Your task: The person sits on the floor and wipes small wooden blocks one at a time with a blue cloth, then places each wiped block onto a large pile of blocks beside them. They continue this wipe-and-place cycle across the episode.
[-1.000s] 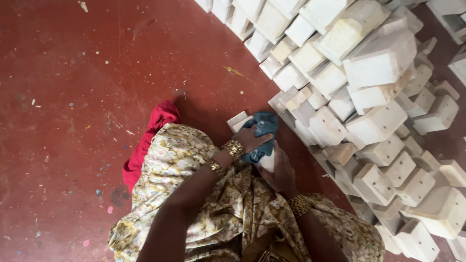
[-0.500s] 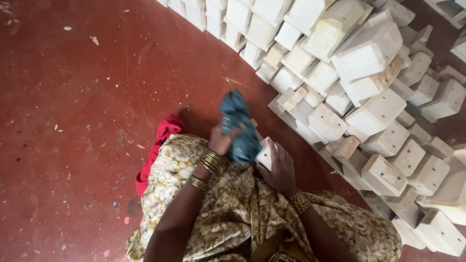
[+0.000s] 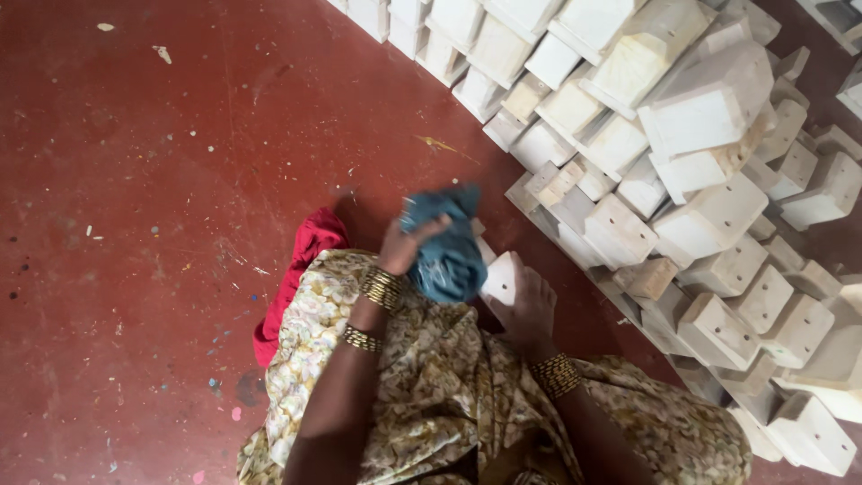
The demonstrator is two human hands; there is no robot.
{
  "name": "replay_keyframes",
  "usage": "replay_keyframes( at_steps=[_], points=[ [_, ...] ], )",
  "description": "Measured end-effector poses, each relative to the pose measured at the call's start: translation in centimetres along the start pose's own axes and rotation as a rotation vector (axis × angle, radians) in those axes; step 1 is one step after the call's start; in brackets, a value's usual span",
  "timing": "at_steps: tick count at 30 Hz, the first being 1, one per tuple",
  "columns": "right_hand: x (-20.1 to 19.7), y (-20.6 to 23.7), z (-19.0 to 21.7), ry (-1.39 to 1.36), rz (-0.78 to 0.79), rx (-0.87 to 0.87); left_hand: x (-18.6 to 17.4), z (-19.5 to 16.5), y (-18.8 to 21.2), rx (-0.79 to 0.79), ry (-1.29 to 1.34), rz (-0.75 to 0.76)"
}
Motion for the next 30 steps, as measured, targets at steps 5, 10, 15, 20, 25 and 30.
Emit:
replay_keyframes(
  at_steps=[5, 10, 15, 20, 25, 30],
  points=[
    [0.1, -6.4, 1.0, -0.058, -0.027, -0.02, -6.3, -1.8, -1.0, 0.042, 0.619, -0.334],
    [2.0, -15.7, 4.5, 0.106, -0.081, -0.269, -5.5, -1.5, -1.3, -0.007, 0.889, -0.351],
    [3.2, -23.5, 4.7, 0.179, 0.008, -0.277, -5.7, -1.6, -0.8, -0.037, 0.924, -0.353],
    [2.0, -26.3, 1.7, 0.274, 0.063, -0.319, -6.8, -0.9, -0.8, -0.065, 0.953, -0.452],
    [2.7, -24.5, -2.5, 0.335, 0.174, -0.108, -5.6, 1.2, -2.0, -0.104, 0.896, -0.411],
    [2.4, -20.0, 1.2, 0.623, 0.003, -0.367, -3.6, 2.4, -3.1, -0.15, 0.71, -0.281]
  ],
)
Point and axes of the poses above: each hand's wrist, its own y-axis away from the middle knuckle, its own x-axis out of the palm, z = x × y, the point moved 9 cm from there along -y, towards the middle knuckle, and after that the axes turned 10 degrees about -x, right-handed, at the moved point
